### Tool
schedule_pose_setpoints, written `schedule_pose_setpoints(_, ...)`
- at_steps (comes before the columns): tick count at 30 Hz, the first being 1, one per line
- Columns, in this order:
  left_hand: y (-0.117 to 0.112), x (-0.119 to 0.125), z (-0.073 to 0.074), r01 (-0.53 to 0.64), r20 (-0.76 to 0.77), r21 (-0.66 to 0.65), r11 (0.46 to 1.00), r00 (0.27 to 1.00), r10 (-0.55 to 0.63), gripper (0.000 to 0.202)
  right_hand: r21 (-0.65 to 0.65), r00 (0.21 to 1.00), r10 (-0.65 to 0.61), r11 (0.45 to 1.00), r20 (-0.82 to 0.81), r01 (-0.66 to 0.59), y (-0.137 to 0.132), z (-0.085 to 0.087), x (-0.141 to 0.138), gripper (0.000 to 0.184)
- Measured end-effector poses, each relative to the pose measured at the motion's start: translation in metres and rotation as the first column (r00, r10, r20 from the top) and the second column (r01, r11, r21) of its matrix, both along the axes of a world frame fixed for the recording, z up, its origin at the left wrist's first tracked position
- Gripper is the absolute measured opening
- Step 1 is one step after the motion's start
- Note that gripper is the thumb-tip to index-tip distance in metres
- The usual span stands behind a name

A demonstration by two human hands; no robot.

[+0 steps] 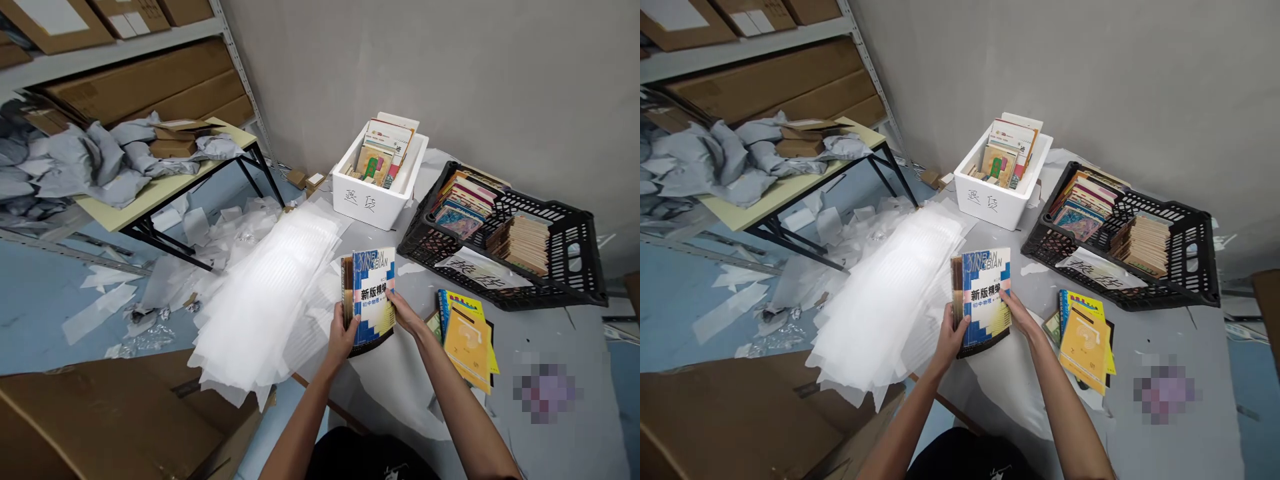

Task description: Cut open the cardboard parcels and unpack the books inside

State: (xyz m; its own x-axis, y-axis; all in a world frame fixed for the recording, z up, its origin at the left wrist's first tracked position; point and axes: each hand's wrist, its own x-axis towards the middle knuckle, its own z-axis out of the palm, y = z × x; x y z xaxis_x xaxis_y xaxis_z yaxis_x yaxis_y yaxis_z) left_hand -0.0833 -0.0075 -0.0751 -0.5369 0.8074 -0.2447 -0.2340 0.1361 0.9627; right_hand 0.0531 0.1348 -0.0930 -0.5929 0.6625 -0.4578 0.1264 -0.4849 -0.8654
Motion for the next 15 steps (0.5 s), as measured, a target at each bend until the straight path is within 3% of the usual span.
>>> schedule_pose_setpoints(3,0.004,-0.019,0.012,-0.046,0.218,0.041,0.998,0.975,0.036,0.058,-0.082,0.996,-0.027,0.996,-0.088,0.02,0.0,0.032,-0.005,0.055)
schedule_pose_setpoints(6,0.016,-0.035,0.012,-0.058,0.457,0.095,0.994,0.889,0.008,0.065,-0.048,0.985,-0.059,0.998,-0.163,0.051,-0.013,0.067,-0.003,0.051)
schedule_pose_setpoints(9,0.025,-0.039,-0.003,-0.064,0.643,0.11,0.992,0.765,-0.023,0.06,0.063,0.979,-0.076,0.994,-0.189,0.09,-0.037,0.094,-0.008,0.051)
schedule_pose_setpoints(11,0.027,-0.036,-0.017,-0.034,0.731,0.037,0.999,0.682,-0.004,0.05,0.138,0.984,-0.079,0.985,-0.159,0.102,-0.058,0.104,-0.018,0.054)
schedule_pose_setpoints(13,0.024,-0.032,-0.032,-0.022,0.746,-0.065,0.998,0.662,0.064,0.038,0.218,0.993,-0.084,0.971,-0.083,0.1,-0.08,0.109,-0.03,0.057)
schedule_pose_setpoints(15,0.018,-0.028,-0.044,-0.053,0.714,-0.12,0.991,0.689,0.124,0.033,0.311,0.996,-0.092,0.947,0.019,0.082,-0.101,0.111,-0.041,0.061)
